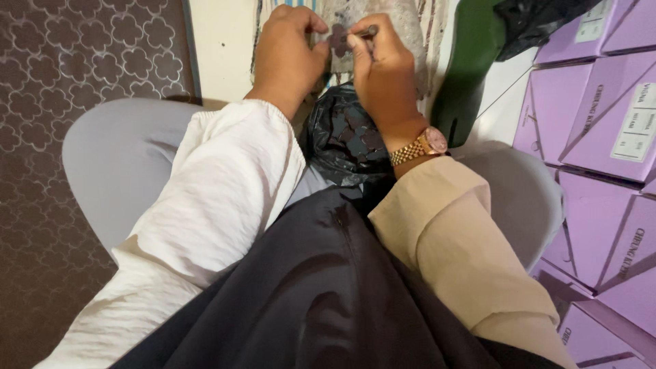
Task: The person sits on the floor and repeatedly shapes small dark clay pieces into flower-like forms using a metal tool. They tap the pieces against a green shoe last to refine the shape, then place the finished pieces on a nearby cloth.
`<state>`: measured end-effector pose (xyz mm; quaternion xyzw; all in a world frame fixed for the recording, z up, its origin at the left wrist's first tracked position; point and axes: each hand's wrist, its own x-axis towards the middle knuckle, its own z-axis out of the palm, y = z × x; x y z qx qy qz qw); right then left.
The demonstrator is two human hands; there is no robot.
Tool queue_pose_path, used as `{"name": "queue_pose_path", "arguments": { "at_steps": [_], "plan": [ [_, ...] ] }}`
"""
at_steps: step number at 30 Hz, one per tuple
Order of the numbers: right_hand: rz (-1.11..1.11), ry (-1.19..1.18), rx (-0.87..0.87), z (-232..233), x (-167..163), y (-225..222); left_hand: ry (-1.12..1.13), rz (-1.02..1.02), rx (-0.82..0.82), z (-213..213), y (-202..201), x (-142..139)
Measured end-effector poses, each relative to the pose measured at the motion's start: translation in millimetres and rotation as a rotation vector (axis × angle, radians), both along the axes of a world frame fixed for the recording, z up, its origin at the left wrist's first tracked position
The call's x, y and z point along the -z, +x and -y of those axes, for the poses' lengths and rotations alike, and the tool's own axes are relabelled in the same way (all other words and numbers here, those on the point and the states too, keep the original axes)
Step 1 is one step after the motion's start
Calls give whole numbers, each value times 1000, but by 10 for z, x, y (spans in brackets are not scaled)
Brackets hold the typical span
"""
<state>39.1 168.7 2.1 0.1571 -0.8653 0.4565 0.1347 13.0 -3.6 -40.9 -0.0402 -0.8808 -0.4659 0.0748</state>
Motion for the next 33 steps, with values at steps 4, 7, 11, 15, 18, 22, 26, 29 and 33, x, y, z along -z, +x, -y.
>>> {"name": "queue_pose_path", "arguments": {
  "at_steps": [4,7,11,15,18,22,26,29,33],
  "plan": [
    [-55,-14,-53,-18,-57,-42,162,-74,22,-10,-21,-109],
    [61,106,30,-29,-123,-26,314,-68,154,-69,-18,-206],
    [-75,175,43,-3,-221,-18,277,-31,220,-131,40,-315],
    [-1,159,77,-8,-254,-56,166,-42,223,-165,35,-315],
    [157,27,101,6,-192,-77,233,-50,169,-192,11,-253],
    [243,-216,-4,-90,-76,-52,186,-83,157,-194,-1,-194],
    [47,54,453,-618,0,63,189,-131,156,-165,16,-204],
    [183,273,856,-1154,94,125,168,-153,143,-172,6,-223],
    [633,360,866,-1334,296,135,161,-183,130,-187,-17,-232]
  ]
}}
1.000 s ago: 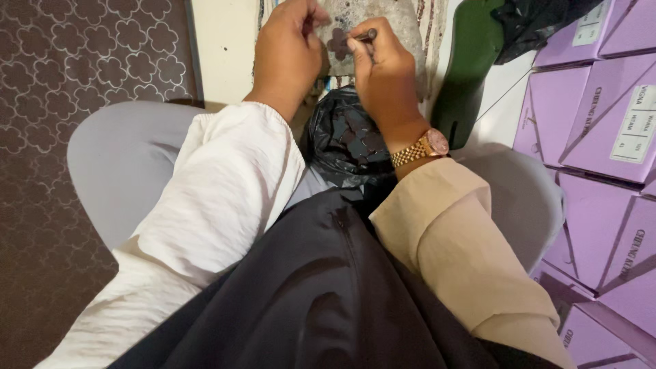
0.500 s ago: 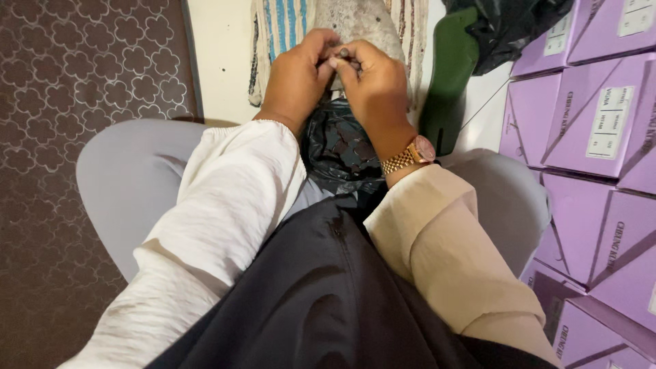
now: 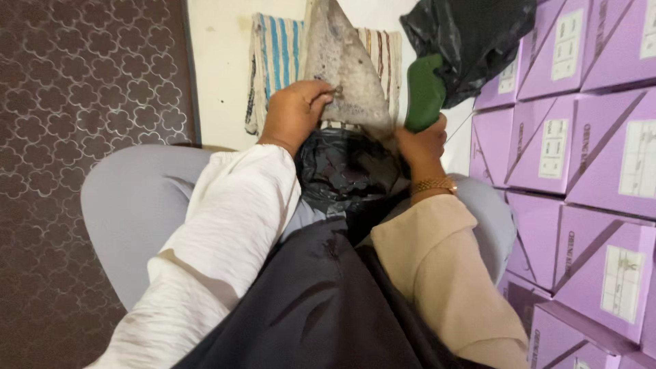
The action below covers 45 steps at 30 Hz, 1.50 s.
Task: The person sits on the floor and repeatedly shapes small dark clay pieces into flower-like forms using a metal tool. They tap the pieces against a green shoe last to refine the shape, then place the finished pieces on a nearby cloth.
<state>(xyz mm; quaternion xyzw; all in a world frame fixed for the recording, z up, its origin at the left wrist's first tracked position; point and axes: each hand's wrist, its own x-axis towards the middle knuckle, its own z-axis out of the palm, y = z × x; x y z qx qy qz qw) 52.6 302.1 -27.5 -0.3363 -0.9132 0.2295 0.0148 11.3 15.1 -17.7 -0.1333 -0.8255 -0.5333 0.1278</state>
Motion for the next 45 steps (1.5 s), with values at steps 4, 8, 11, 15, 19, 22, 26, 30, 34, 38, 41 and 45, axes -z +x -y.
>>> {"name": "queue_pose_path", "arguments": {
  "at_steps": [4,8,11,15,19,22,26,30,34,38,41,45],
  "plan": [
    [238,18,9,137,-118,17,34,31,3,38,-15,-13],
    [347,28,35,226,-381,28,35,70,7,82,-34,-45],
    [309,34,31,218,-441,-3,21,60,15,102,-53,-62],
    [132,-583,100,122,-463,-21,39,36,7,136,-51,-77],
    [-130,-1254,43,156,-672,38,15,18,14,139,-37,-109],
    [-243,-1643,-148,387,-944,106,17,30,10,143,-42,-129],
    [-204,-1230,-275,972,-1172,116,16,-3,-3,171,-66,-126],
    [-309,-593,-550,1477,-1252,182,-15,45,-13,179,-88,-120],
    [-389,-196,-717,1649,-1374,176,-80,96,-21,177,-96,-142],
    [-298,-145,-648,1699,-1446,177,-87,46,-4,214,-84,-224],
    [-307,-129,-633,1706,-1442,187,-100,41,23,225,-75,-269],
    [-344,-108,-614,1729,-1386,188,-148,54,3,235,-75,-270]
  ]
}}
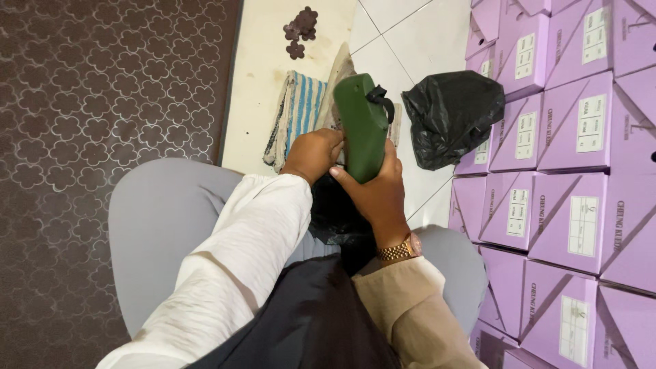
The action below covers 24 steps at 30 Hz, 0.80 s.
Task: The person sits on the floor and repeatedly shapes small dark clay pieces into flower-like forms using a metal tool. They tap the pieces against a green shoe last to refine the shape, then place the finished pieces on a nearby cloth.
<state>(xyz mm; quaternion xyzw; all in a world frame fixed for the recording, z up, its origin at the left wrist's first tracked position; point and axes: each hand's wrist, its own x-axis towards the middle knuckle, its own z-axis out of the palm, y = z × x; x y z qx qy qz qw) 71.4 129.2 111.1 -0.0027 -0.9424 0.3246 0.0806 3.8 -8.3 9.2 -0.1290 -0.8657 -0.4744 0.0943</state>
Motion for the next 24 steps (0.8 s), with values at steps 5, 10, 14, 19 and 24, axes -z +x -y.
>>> {"name": "queue_pose_path", "arguments": {
  "at_steps": [5,10,14,19,24],
  "plan": [
    [11,-252,-67,-9,51,-20,-12,-78,3,4,-10,-18],
    [-55,-342,-233,-101,-74,-70,-24,-104,-4,34,17,-57],
    [-259,-154,-145,-313,-427,-93,-8,-19,-9,39,52,-46],
    [-122,-409,160,-197,-441,-2,37,-2,-8,36,22,-29],
    [-164,156,-15,39,-41,3,110,-123,-17,55,10,-51]
  ]
}}
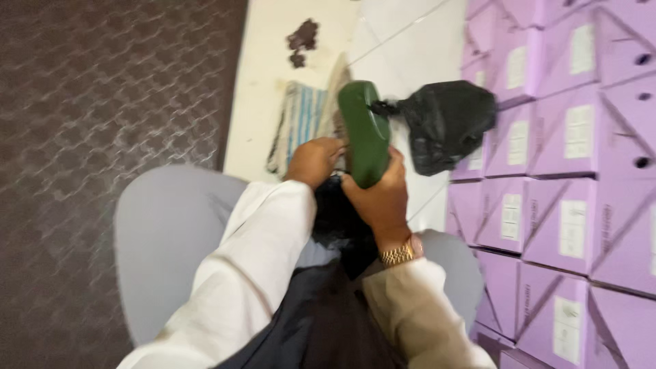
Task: The person sits on the floor and repeatedly shapes small dark clay pieces into flower-like forms using a metal tool. They tap the pieces against a green shoe last to refine the shape, then place the finished pieces on a nearby cloth.
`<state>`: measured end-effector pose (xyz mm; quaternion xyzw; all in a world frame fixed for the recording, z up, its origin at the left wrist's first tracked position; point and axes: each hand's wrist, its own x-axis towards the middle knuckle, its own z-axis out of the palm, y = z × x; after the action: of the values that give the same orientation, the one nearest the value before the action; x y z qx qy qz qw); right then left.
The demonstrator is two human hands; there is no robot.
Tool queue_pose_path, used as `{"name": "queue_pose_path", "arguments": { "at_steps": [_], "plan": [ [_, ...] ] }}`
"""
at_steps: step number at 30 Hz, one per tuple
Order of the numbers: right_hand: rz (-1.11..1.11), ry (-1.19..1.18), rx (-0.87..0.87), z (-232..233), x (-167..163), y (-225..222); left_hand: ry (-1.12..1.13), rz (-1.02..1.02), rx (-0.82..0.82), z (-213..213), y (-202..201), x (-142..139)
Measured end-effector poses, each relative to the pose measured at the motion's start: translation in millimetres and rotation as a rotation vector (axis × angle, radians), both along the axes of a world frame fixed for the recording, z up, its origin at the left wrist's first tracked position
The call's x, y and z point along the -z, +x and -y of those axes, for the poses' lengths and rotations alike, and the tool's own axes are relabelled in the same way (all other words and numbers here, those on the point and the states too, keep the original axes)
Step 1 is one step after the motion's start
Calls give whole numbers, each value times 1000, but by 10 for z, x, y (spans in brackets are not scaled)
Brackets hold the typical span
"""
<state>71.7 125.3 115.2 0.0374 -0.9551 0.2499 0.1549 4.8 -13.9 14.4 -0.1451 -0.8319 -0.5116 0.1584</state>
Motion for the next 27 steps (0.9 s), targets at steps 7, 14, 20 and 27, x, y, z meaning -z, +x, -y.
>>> {"name": "queue_pose_path", "arguments": {
  "at_steps": [7,14,20,27],
  "plan": [
    [96,-251,-148,-132,-276,-166,-77,45,-1,6,-1,28],
    [76,-295,39,-91,-628,2,-77,47,5,-27,15,87],
    [70,3,19,-27,-67,-62,-160,23,10,-38,-31,23],
    [232,-357,165,-673,232,-158,-59,76,-11,-11,-13,62]
  ]
}}
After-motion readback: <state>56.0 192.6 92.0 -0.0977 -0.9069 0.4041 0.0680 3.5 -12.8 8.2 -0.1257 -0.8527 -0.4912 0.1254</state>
